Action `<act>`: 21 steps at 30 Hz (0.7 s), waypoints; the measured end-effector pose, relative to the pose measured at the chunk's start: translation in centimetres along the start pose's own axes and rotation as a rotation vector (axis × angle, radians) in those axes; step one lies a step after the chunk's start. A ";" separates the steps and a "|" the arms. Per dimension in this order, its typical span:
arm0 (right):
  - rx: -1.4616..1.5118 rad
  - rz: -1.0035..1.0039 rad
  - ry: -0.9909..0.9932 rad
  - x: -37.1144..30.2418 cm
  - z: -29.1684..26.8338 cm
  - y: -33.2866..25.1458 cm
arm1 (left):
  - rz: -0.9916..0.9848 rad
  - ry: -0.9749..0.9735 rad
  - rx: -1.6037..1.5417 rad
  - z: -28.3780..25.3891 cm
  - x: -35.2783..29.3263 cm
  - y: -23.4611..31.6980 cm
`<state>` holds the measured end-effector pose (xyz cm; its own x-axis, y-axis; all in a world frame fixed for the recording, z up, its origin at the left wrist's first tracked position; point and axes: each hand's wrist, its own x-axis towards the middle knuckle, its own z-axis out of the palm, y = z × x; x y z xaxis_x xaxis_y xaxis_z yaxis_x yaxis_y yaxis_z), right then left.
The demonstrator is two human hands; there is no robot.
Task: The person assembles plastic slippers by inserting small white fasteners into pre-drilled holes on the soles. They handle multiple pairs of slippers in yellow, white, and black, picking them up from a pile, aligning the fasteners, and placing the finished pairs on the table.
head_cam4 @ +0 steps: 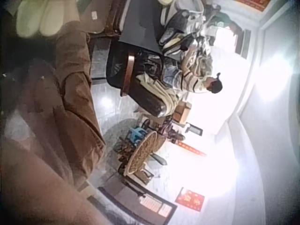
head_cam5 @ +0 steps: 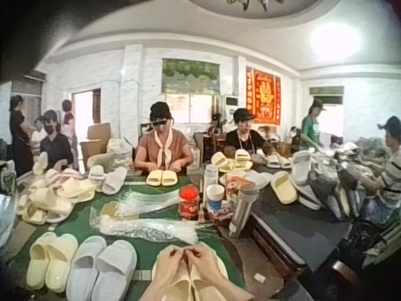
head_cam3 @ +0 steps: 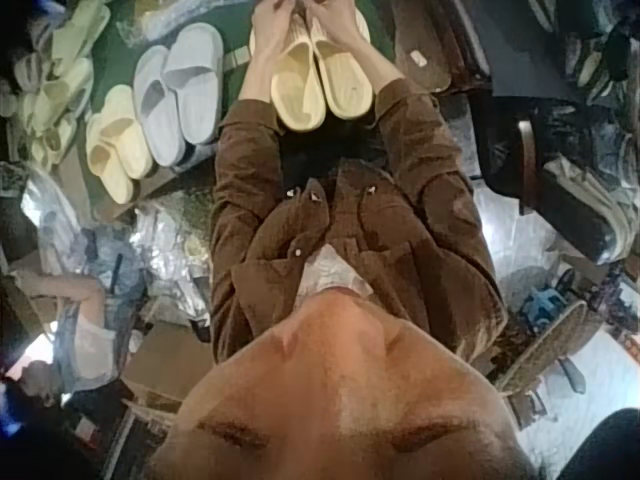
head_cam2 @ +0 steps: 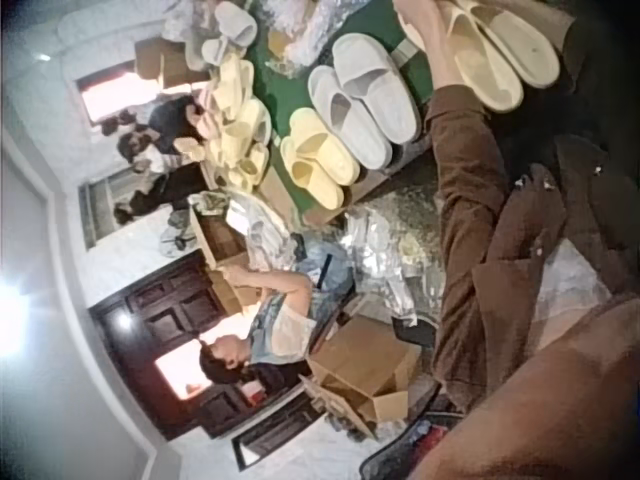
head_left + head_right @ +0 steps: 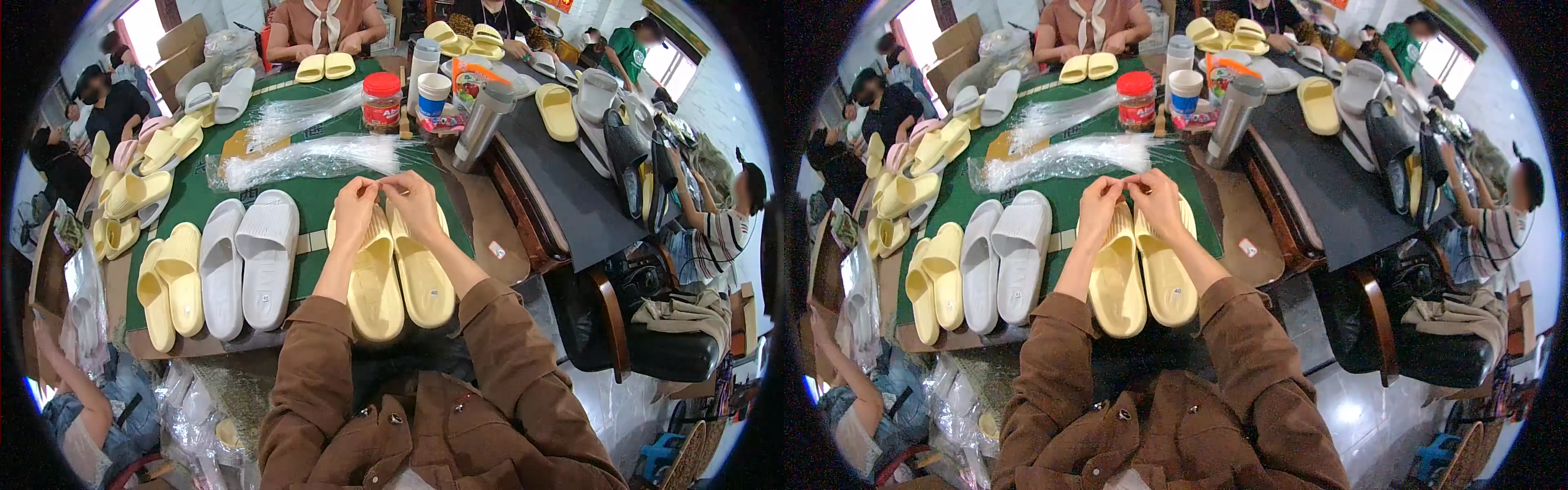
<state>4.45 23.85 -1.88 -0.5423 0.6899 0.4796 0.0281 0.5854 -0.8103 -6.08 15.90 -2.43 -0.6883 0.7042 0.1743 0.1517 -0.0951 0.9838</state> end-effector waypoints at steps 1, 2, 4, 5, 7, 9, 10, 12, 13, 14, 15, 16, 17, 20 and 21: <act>-0.007 -0.001 -0.001 0.0 0.0 -0.1 | -0.006 0.005 0.009 0.0 0.0 0.1; -0.015 -0.002 -0.003 0.0 0.0 -0.1 | -0.012 0.010 0.017 0.0 -0.1 0.1; -0.012 -0.023 0.011 0.0 0.0 -0.2 | 0.011 0.014 0.061 0.0 -0.3 0.6; -0.011 -0.033 0.018 -0.1 0.0 -0.2 | 0.039 0.013 0.095 -0.1 -0.4 0.8; 0.024 -0.009 0.029 -0.1 0.0 -0.2 | 0.085 -0.002 0.193 0.0 -0.6 0.8; 0.048 0.000 0.031 -0.2 0.0 -0.2 | 0.130 -0.027 0.319 0.1 -0.9 0.7; 0.055 -0.003 0.028 -0.1 0.0 -0.1 | 0.127 -0.018 0.307 0.1 -0.9 0.7; 0.073 -0.001 0.035 -0.1 0.1 0.0 | 0.122 -0.002 0.282 0.3 -1.0 0.7; 0.083 0.004 0.045 -0.1 0.1 -0.1 | 0.110 0.019 0.256 0.3 -1.0 0.7; 0.092 0.009 0.056 -0.2 0.2 -0.1 | 0.099 0.040 0.230 0.2 -0.8 0.8; 0.079 -0.001 0.052 -0.2 0.2 -0.1 | 0.086 0.062 0.205 0.1 -0.8 0.9; 0.066 -0.010 0.048 -0.2 0.2 -0.2 | 0.053 0.077 0.168 0.1 -0.8 1.0; 0.053 -0.020 0.044 -0.3 0.3 -0.2 | 0.064 0.078 0.174 0.1 -0.8 1.0; -0.006 -0.033 0.033 -0.1 0.2 0.1 | 0.094 0.073 0.183 0.2 -0.6 0.7; -0.001 -0.033 0.035 -0.1 0.2 0.1 | 0.099 0.069 0.184 0.1 -0.5 0.6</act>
<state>4.36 23.75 -2.11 -0.5132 0.6849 0.5172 0.0114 0.6080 -0.7939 -5.50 15.57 -1.96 -0.7095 0.6472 0.2787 0.3438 -0.0272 0.9386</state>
